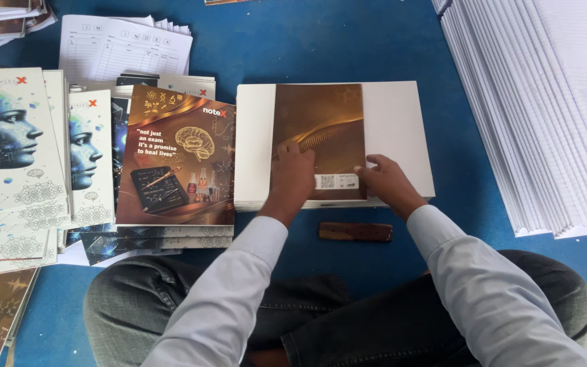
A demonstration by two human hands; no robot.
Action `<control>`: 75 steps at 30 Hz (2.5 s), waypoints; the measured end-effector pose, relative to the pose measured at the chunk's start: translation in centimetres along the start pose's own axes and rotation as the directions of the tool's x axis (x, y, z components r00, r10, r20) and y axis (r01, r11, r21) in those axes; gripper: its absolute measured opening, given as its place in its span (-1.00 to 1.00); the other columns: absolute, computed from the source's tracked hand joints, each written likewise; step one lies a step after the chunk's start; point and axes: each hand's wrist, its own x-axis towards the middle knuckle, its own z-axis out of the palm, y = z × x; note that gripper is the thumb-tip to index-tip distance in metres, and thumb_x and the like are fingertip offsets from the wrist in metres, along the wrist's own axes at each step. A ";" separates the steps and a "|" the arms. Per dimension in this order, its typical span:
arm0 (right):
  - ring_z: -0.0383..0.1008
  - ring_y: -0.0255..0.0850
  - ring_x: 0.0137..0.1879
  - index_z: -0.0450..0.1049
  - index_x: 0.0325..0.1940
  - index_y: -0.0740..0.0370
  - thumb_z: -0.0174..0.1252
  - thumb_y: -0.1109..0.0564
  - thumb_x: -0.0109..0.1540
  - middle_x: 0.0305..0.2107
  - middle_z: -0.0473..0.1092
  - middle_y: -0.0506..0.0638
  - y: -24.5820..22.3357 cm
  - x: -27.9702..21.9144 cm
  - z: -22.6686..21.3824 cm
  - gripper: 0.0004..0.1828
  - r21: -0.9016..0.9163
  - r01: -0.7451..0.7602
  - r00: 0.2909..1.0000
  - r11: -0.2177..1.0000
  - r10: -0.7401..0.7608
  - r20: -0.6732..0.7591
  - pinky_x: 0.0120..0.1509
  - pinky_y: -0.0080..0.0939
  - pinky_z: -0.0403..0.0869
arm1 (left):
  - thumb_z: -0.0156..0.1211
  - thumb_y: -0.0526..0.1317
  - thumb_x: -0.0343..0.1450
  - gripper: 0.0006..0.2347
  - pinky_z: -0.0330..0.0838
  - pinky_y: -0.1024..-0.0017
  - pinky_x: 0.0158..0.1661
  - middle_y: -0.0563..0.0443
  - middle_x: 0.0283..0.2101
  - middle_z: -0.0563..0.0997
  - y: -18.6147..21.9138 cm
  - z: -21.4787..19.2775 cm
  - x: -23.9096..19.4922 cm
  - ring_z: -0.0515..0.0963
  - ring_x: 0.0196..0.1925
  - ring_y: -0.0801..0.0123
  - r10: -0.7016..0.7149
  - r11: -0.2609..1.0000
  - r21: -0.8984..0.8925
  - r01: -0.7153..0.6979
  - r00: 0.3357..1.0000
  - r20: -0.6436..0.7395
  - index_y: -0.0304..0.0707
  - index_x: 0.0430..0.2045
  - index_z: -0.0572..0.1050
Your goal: The person inserts printed covers into white book covers, aligns them, and uses a wooden block to press the spine. The person repeats this process for multiple books, stacking the finished items.
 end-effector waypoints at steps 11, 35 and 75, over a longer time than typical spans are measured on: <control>0.51 -0.13 -0.12 0.45 0.19 0.44 -0.26 -0.30 0.37 -0.20 0.50 0.19 -2.9 -1.9 -0.3 -0.24 0.272 0.074 0.993 0.959 -0.097 0.072 0.00 -0.12 0.49 | 0.34 0.27 0.24 -0.14 0.38 -0.08 0.15 -0.39 0.28 0.24 6.2 -6.3 -1.3 0.17 0.38 -0.26 -0.098 0.925 -0.344 0.164 0.974 0.202 -0.21 0.35 0.16; 0.54 -0.09 -0.10 0.53 0.11 0.26 -0.35 -0.44 0.33 -0.19 0.51 0.15 -3.8 -2.6 -0.3 -0.17 0.016 0.060 0.995 0.998 -0.061 0.077 0.00 -0.11 0.53 | 0.14 -0.34 0.41 -0.56 0.57 0.02 -0.15 -0.43 -0.19 0.65 -14.8 -15.6 -8.4 0.68 -0.20 -0.19 -0.263 0.953 -0.272 0.136 0.819 -0.511 -0.39 0.23 0.39; 0.58 0.24 0.06 0.39 0.28 0.41 0.20 -0.40 0.19 0.00 0.49 0.37 2.4 1.6 -5.5 -0.11 -0.382 -0.349 0.890 0.856 0.175 -0.420 0.20 0.19 0.49 | -0.36 0.44 0.40 -0.20 -0.30 -0.29 0.39 -0.07 0.56 -0.17 -6.3 -1.9 -5.7 -0.27 0.58 0.14 -0.066 0.995 0.087 0.043 0.956 0.287 -0.04 0.47 -0.06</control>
